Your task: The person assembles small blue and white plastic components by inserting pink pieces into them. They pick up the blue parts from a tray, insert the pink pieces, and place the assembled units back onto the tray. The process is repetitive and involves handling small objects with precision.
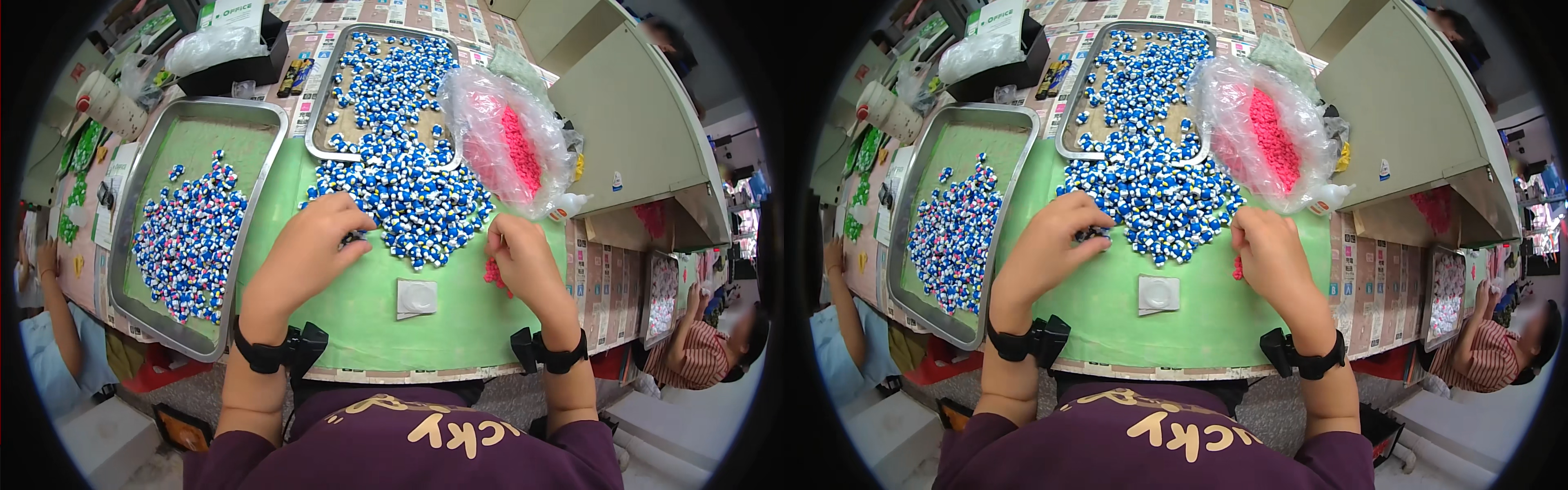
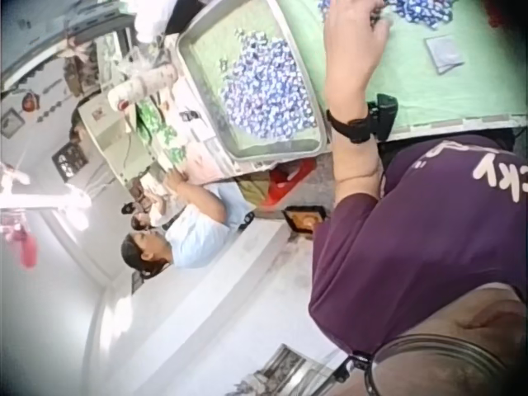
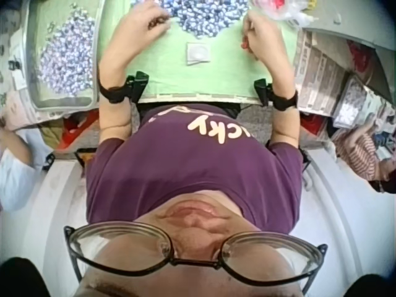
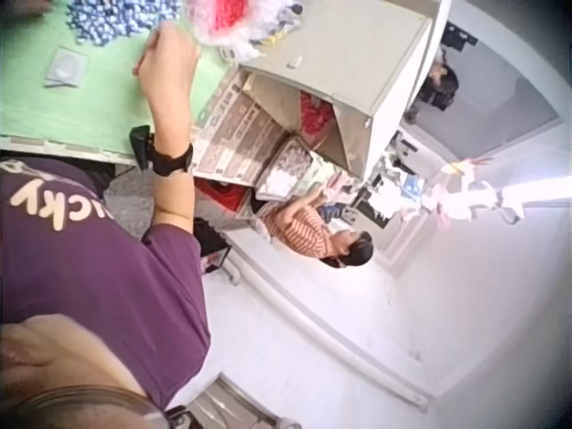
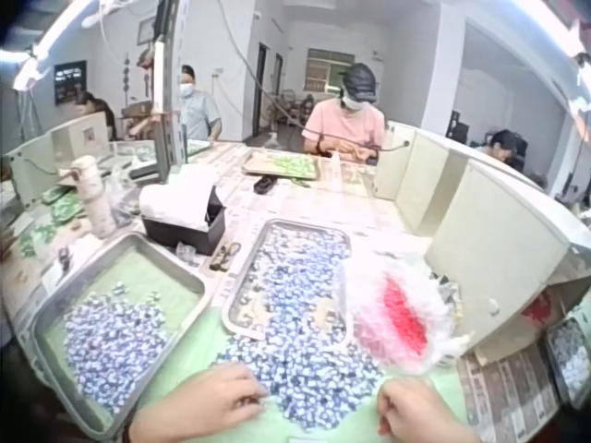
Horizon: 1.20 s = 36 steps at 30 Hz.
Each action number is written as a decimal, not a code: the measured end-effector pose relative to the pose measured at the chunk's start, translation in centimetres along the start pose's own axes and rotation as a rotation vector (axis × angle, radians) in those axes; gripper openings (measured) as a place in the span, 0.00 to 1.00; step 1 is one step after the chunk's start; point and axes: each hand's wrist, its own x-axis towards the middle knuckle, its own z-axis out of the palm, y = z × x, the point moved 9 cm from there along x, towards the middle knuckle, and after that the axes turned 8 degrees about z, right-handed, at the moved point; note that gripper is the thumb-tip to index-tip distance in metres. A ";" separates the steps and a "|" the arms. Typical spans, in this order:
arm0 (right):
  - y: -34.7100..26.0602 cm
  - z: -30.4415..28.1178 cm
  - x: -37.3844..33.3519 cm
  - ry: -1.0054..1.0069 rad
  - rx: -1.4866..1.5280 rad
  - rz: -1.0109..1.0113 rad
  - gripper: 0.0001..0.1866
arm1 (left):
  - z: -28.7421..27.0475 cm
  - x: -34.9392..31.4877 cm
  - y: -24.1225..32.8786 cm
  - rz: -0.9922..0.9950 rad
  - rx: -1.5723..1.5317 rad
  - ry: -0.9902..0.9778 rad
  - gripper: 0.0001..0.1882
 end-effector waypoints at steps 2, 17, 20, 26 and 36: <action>-0.3 0.5 0.5 0.018 0.015 -0.027 0.06 | 0.5 -0.5 -0.1 0.053 0.061 -0.063 0.11; -8.8 -2.3 -1.2 0.131 0.549 -0.168 0.13 | 0.1 0.2 1.4 0.057 -0.373 0.108 0.06; -11.5 -1.6 -1.5 0.136 0.478 -0.357 0.13 | 0.9 0.5 1.9 -0.041 -0.560 0.154 0.05; -10.8 -1.4 -0.5 0.184 0.452 -0.327 0.12 | -0.5 -0.3 -0.8 -0.093 -0.366 0.272 0.07; -5.2 -1.7 -0.8 0.186 0.113 -0.260 0.11 | 5.0 -3.3 2.8 -0.049 -0.010 -0.519 0.20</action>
